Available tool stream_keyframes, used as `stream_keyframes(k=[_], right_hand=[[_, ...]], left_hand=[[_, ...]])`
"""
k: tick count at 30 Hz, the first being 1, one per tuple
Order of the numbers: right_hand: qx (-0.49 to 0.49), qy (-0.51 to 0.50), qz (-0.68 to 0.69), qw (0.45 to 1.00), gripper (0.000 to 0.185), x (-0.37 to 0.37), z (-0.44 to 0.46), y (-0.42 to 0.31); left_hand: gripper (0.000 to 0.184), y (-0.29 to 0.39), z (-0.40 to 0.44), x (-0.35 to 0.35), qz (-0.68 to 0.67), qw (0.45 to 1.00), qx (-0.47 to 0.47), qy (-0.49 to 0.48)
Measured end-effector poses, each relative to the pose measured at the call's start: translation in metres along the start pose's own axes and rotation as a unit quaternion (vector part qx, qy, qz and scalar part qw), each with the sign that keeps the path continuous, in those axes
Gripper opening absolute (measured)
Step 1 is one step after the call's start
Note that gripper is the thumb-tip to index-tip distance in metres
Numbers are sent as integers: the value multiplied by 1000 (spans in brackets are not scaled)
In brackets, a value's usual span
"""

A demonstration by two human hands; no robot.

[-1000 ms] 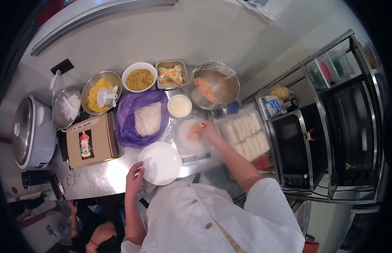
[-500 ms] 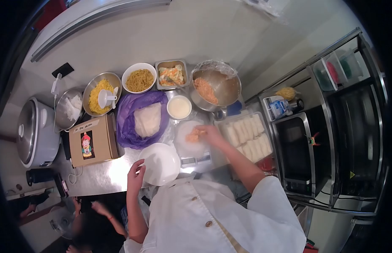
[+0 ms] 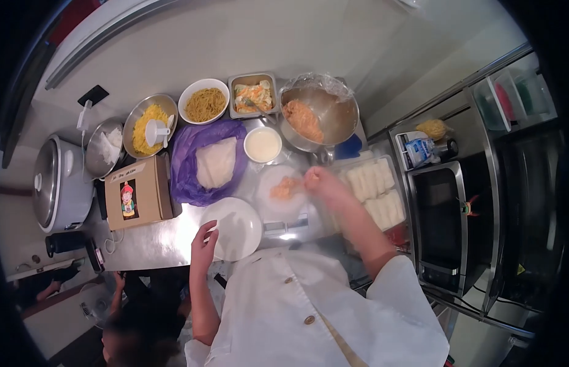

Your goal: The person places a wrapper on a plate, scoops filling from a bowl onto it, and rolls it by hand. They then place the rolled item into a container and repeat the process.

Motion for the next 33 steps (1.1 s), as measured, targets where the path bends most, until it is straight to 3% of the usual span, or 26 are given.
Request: stream_keyframes(k=[3, 7, 12, 14, 15, 17, 18, 20, 27, 33], right_hand=[[55, -35, 13, 998, 8, -1, -3, -20], [95, -40, 26, 994, 12, 8, -10, -51], [236, 95, 10, 967, 16, 59, -31, -135], [414, 260, 11, 872, 16, 95, -45, -168], [414, 261, 12, 872, 16, 105, -35, -169], [455, 351, -100, 812, 17, 125, -28, -172], [456, 350, -100, 812, 17, 131, -22, -171], [396, 344, -411, 746, 18, 116, -2, -170], [381, 290, -295, 827, 14, 88, -31, -148], [406, 251, -308, 823, 11, 54, -51, -128]], left_hand=[[31, 2, 0, -8, 0, 1000, 17, 10], [32, -6, 0, -16, 5, 999, 36, -1], [32, -8, 4, -24, 12, 999, 49, -13], [32, -3, 6, -28, 13, 999, 45, -16], [32, 0, 8, -30, 17, 999, 40, -18], [32, 4, 12, -34, 19, 999, 33, -19], [32, 6, 14, -37, 14, 999, 27, -21], [32, 8, 15, -41, 9, 999, 23, -22], [32, 13, 17, -49, -1, 999, 45, -24], [32, 8, 22, -54, 1, 999, 32, -41]])
Point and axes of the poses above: each hand's wrist, its own z-axis towards the middle knuckle, its own x-axis out of the back of the hand, y = z × x, the point moved 8 cm from there along z, towards the middle knuckle, and after that the axes turned 10 degrees about -z, right-handed, at the moved point
